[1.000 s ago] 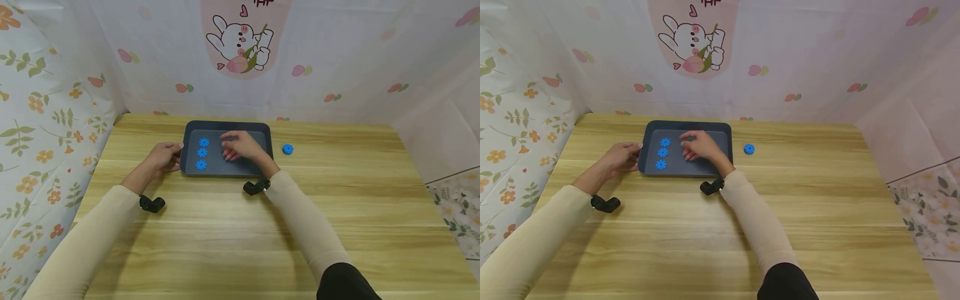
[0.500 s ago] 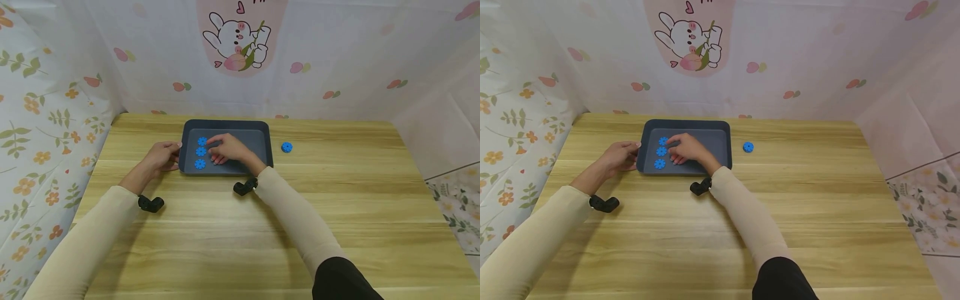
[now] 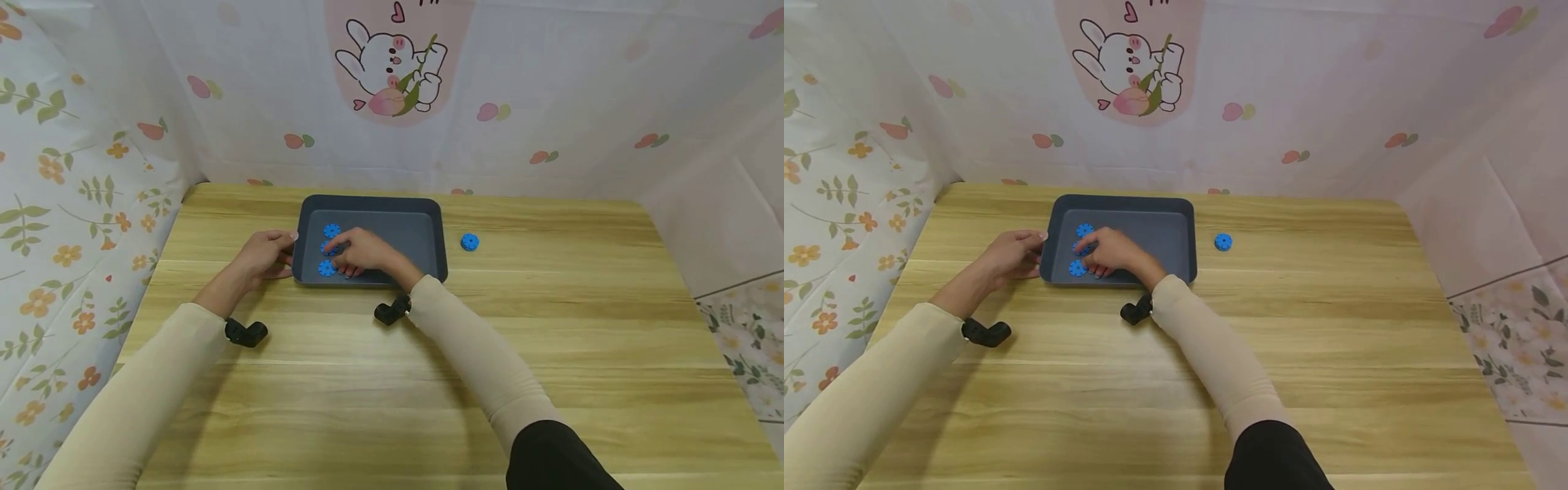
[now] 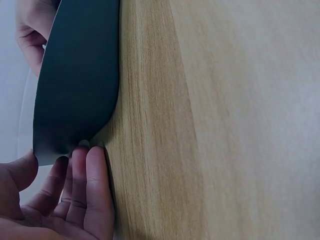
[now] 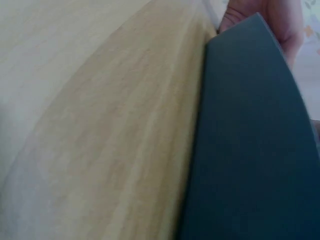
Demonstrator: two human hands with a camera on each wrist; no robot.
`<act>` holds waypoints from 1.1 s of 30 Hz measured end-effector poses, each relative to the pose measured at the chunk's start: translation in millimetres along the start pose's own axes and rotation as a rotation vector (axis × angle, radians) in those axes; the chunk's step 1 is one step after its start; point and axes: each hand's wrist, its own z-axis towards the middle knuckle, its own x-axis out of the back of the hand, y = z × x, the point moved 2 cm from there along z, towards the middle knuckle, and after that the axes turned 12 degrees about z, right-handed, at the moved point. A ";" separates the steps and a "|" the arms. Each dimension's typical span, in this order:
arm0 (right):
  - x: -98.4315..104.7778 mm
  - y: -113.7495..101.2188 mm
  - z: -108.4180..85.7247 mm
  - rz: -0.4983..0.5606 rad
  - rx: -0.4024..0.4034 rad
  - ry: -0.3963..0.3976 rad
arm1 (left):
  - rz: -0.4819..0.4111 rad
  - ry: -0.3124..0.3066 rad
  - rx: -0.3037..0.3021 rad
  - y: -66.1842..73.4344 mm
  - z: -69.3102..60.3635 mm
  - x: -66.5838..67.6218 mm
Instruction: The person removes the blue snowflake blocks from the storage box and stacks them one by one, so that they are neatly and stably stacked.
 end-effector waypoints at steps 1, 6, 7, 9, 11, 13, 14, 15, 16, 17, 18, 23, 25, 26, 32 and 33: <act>-0.5 0.3 -0.1 -0.002 -0.007 0.005 | 0.005 0.000 -0.005 0.0 0.0 -0.2; -2.6 1.8 0.7 -0.010 -0.024 0.015 | 0.021 0.008 -0.020 0.0 0.6 -0.4; -3.1 2.1 0.9 -0.017 -0.024 0.014 | 0.021 0.008 -0.020 0.0 0.8 -0.4; -4.3 2.1 1.5 -0.040 -0.023 0.012 | 0.018 0.010 -0.020 0.1 0.8 -0.5; -5.8 1.9 2.0 -0.077 -0.017 0.012 | 0.019 0.010 -0.021 0.2 0.6 -0.5; -7.1 1.0 2.4 -0.122 -0.011 0.013 | 0.019 0.009 -0.022 0.3 0.4 -0.7; -7.7 0.2 2.2 -0.144 -0.008 0.014 | 0.019 0.011 -0.022 0.4 0.2 -0.7; -8.3 -0.7 1.8 -0.167 -0.005 0.016 | 0.019 0.011 -0.021 0.3 0.1 -0.8; -8.8 -1.6 1.4 -0.184 -0.003 0.019 | 0.017 0.011 -0.020 0.2 0.1 -0.8; -9.3 -2.4 1.0 -0.197 -0.002 0.022 | 0.016 0.010 -0.020 0.2 0.1 -0.9; -9.6 -3.3 0.6 -0.213 -0.001 0.025 | 0.013 0.010 -0.019 0.2 0.1 -1.0; -11.1 -6.0 0.0 -0.249 -0.014 0.036 | 0.014 0.011 -0.017 0.2 -0.1 -0.9; -11.1 -6.4 0.2 -0.243 -0.028 0.040 | 0.017 0.012 -0.015 0.1 -0.3 -0.9; -10.9 -6.3 0.4 -0.230 -0.034 0.043 | 0.017 0.012 -0.015 0.1 -0.3 -0.9; -7.0 -3.8 -1.2 -0.086 -0.017 0.019 | 0.012 0.004 -0.016 0.4 -0.6 -1.4; -6.1 -2.8 -1.7 -0.043 -0.013 0.011 | 0.011 0.003 -0.016 0.5 -0.6 -1.4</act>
